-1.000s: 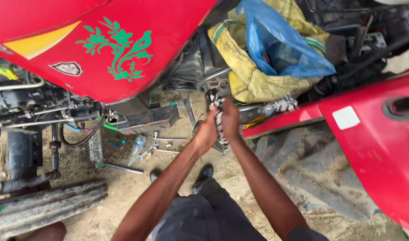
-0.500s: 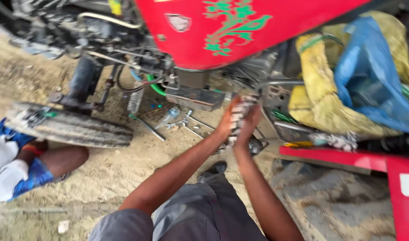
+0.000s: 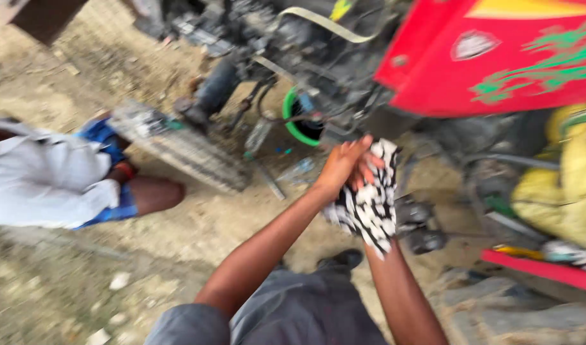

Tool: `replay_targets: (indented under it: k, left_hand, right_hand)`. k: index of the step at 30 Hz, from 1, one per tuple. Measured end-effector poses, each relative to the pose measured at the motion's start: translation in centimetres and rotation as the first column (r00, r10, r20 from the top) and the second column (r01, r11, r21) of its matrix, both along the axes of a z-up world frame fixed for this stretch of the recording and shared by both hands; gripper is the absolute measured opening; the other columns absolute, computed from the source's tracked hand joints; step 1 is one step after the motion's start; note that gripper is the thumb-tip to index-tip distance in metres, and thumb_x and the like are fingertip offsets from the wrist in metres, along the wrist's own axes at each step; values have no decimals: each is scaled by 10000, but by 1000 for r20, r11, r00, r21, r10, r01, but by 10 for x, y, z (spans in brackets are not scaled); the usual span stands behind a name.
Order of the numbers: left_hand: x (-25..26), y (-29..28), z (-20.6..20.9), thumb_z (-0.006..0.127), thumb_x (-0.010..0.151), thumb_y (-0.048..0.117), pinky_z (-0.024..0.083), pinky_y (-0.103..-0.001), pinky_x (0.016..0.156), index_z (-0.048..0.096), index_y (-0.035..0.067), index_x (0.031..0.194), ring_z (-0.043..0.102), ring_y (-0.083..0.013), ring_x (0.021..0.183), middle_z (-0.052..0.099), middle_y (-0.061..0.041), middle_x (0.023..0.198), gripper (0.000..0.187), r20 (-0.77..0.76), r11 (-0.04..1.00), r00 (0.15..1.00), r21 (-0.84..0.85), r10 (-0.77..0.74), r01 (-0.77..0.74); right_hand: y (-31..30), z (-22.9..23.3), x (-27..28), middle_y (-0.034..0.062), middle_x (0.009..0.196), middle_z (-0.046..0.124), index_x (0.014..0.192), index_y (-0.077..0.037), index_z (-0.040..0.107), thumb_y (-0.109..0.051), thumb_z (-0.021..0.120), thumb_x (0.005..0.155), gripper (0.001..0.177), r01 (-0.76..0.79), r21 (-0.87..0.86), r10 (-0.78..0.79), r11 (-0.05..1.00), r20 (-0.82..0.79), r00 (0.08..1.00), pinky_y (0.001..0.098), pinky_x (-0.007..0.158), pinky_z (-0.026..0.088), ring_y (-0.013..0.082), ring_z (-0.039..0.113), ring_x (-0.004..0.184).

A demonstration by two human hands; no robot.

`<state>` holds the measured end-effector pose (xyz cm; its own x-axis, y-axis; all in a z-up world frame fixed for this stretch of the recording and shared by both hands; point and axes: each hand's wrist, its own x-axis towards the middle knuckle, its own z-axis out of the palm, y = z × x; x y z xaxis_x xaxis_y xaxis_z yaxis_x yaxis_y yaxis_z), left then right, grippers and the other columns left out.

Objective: Repairing and cleaning parts of a tractor engine, including working with fuel filters and cleaning with a cloth.

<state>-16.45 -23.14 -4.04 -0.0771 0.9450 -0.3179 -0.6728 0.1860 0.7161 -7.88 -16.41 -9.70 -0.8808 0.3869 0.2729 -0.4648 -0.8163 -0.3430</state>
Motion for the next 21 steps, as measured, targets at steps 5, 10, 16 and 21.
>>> replay_targets:
  k: [5,10,16,21]
  left_hand:
    - [-32,-94,38,690,961,446,545,-363,805,749,109,977,690,-239,845,746,-107,898,343,-924,723,-55,333,379,-606]
    - [-111,-149,-5,624,942,212,502,-404,954,664,49,1260,627,-369,1155,640,-267,1267,360,-797,526,-241,560,554,-641]
    - [-218,-198,-36,549,975,69,542,-378,839,674,73,1256,683,-274,961,710,-157,1064,308,-827,516,54,297,560,-804]
    - [-306,-246,-84,572,1087,309,491,-447,643,698,36,1177,648,-322,687,675,-166,792,314,-879,412,291,-122,378,-903]
  right_hand:
    - [-58,-106,-65,72,1394,592,1465,-91,502,-439,404,1109,507,62,-171,-6,983,309,951,395,1119,445,215,557,1278]
    - [-161,9,-126,84,1437,553,1493,-62,485,-437,444,1053,579,13,90,-67,996,623,779,357,1062,426,210,552,1262]
    - [-189,11,-188,96,1279,662,1339,-24,574,-228,608,1018,382,-169,509,-224,844,621,751,311,964,493,171,630,1143]
    - [-176,-96,-285,42,893,743,1079,-42,661,-204,614,1015,180,-245,619,-370,747,692,620,286,666,531,110,672,737]
